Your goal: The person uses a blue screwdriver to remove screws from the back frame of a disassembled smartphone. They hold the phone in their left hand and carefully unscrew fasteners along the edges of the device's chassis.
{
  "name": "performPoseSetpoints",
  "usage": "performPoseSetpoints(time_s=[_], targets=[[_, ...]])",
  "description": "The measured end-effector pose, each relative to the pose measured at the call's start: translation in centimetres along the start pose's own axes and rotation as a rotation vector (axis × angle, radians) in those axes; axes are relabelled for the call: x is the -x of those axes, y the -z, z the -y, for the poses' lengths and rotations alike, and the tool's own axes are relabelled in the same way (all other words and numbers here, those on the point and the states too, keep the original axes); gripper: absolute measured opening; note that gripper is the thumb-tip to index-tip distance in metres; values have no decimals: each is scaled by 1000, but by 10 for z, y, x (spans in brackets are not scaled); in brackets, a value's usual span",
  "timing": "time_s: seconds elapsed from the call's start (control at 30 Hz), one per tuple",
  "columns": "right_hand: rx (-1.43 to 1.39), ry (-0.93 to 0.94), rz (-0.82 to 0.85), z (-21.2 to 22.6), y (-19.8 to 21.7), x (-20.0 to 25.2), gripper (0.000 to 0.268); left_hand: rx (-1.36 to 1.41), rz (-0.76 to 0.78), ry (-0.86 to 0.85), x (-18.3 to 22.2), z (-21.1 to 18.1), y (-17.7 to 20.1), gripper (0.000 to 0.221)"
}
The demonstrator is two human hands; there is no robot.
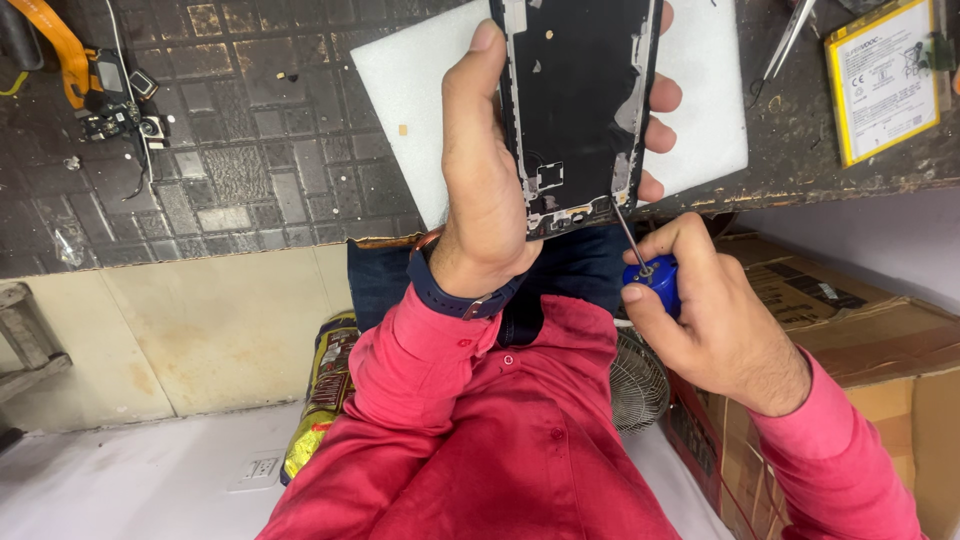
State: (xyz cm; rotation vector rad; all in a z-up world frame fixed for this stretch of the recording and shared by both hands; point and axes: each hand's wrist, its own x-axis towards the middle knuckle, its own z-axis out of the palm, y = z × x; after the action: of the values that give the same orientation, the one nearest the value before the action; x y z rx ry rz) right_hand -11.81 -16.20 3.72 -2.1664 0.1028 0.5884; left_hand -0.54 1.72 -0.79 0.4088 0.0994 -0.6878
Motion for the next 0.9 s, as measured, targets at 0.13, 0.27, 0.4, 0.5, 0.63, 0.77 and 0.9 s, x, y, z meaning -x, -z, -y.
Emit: performPoseSetpoints(time_s=[0.13, 0.27, 0.4, 0.5, 0.63, 0.77, 0.9], targets=[[-2, -38, 9, 2, 0, -1, 31, 8, 2, -5, 0, 1, 0, 84], [-6, -45, 18, 3, 0, -2, 31, 4, 4, -6, 0, 0, 1, 85], [-6, -24, 12, 3, 0, -2, 31, 5, 6, -13, 0, 1, 1, 85], [-2, -55, 29, 3, -1, -3, 31, 9, 2, -10, 0, 1, 1, 85], [-5, -21, 14, 3, -1, -3, 31, 2, -5, -12, 0, 1, 1, 85], [-7, -37, 15, 3, -2, -3, 31, -3, 2, -23, 0, 0, 1, 85], [-24, -35, 0, 2, -2, -2, 31, 15, 5, -19, 0, 0, 1, 85]])
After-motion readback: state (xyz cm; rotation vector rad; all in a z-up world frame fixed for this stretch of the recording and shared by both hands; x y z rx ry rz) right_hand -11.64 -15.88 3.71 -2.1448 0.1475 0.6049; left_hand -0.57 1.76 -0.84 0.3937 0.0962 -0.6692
